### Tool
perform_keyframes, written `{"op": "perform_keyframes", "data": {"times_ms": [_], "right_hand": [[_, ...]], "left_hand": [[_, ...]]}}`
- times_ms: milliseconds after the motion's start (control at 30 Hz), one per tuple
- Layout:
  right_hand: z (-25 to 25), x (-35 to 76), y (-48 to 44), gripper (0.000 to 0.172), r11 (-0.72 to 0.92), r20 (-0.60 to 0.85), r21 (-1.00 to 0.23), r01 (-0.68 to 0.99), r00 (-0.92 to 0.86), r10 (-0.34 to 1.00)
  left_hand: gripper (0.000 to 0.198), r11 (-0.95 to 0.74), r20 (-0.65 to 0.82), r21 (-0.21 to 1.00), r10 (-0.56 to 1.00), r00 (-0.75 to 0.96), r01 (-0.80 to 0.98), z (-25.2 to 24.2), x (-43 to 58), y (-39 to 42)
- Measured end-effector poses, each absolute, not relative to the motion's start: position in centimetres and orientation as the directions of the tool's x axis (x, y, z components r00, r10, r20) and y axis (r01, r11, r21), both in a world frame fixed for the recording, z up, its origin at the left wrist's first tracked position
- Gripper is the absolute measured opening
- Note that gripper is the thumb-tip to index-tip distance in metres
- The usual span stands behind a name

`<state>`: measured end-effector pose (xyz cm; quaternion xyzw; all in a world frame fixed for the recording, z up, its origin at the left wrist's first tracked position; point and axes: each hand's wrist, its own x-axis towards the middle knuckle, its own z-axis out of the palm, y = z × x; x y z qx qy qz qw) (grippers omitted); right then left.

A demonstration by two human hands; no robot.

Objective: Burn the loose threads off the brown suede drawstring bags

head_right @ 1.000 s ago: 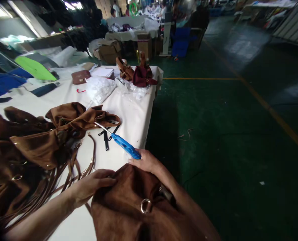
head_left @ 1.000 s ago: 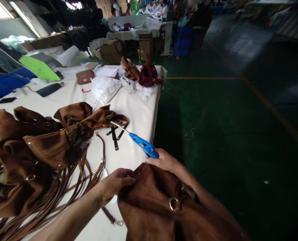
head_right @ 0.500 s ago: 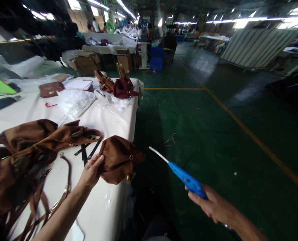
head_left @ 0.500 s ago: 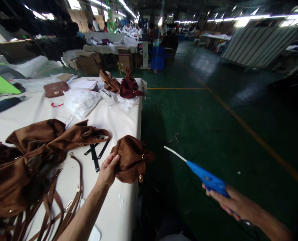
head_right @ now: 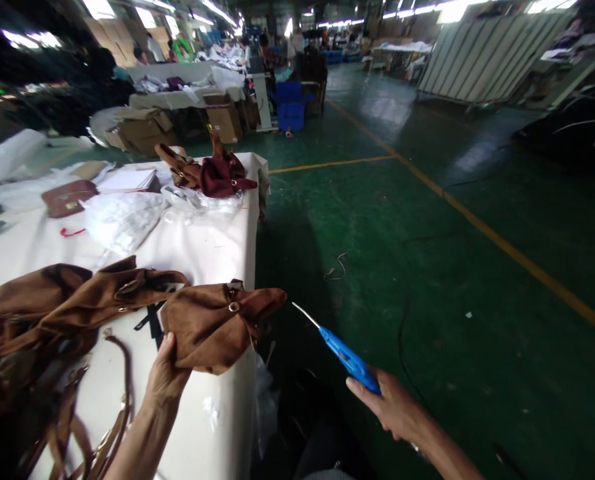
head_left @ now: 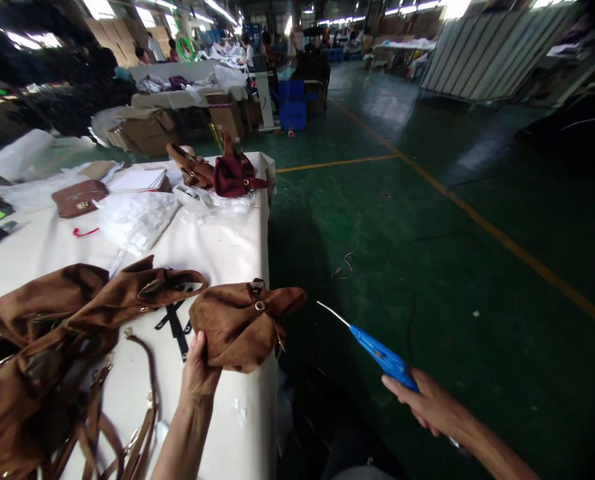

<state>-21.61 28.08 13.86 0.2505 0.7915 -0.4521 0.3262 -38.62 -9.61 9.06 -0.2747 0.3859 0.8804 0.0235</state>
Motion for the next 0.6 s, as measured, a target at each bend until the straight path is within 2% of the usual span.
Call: {"op": "perform_keyframes", "data": {"times_ms": [100,167,267,333,400,500,600], "right_hand": [[14.1,-21.8,28.0,0.052,0.461,-0.728,-0.596,0.658,-0.685,0.037],[14.3,-21.9,28.1,0.05,0.464,-0.699,-0.632,0.621,-0.715,0.003],[14.3,-21.8,28.3,0.051,0.456,-0.691,-0.635,0.624,-0.722,0.025],[14.0,-21.7,28.4,0.051,0.44,-0.7,-0.646,0.624,-0.714,-0.012],[13.9,-21.6,28.5,0.052,0.424,-0.698,-0.664,0.616,-0.714,-0.057],[14.3,-21.6,28.8,0.054,0.406,-0.71,-0.668,0.624,-0.697,-0.096],[15.1,-21.5,29.3,0.05,0.356,-0.718,-0.693,0.628,-0.649,-0.253]], "left_hand": [[0.029,-0.785,-0.601,0.541,-0.108,-0.792,-0.303,8.0,-37.7,-10.5],[0.029,-0.836,-0.6,0.455,-0.033,-0.799,-0.307,7.2,-37.3,-11.0],[0.029,-0.909,-0.417,0.323,0.114,-0.902,-0.264,6.1,-37.0,-11.0],[0.032,-0.938,-0.251,0.222,0.207,-0.945,-0.265,5.9,-37.0,-10.3],[0.037,-0.944,-0.156,0.148,0.271,-0.95,-0.294,6.2,-37.0,-9.3],[0.04,-0.934,-0.138,0.146,0.308,-0.941,-0.327,7.0,-36.9,-7.7],[0.04,-0.923,-0.181,0.197,0.298,-0.937,-0.331,7.3,-36.6,-6.6]]}}
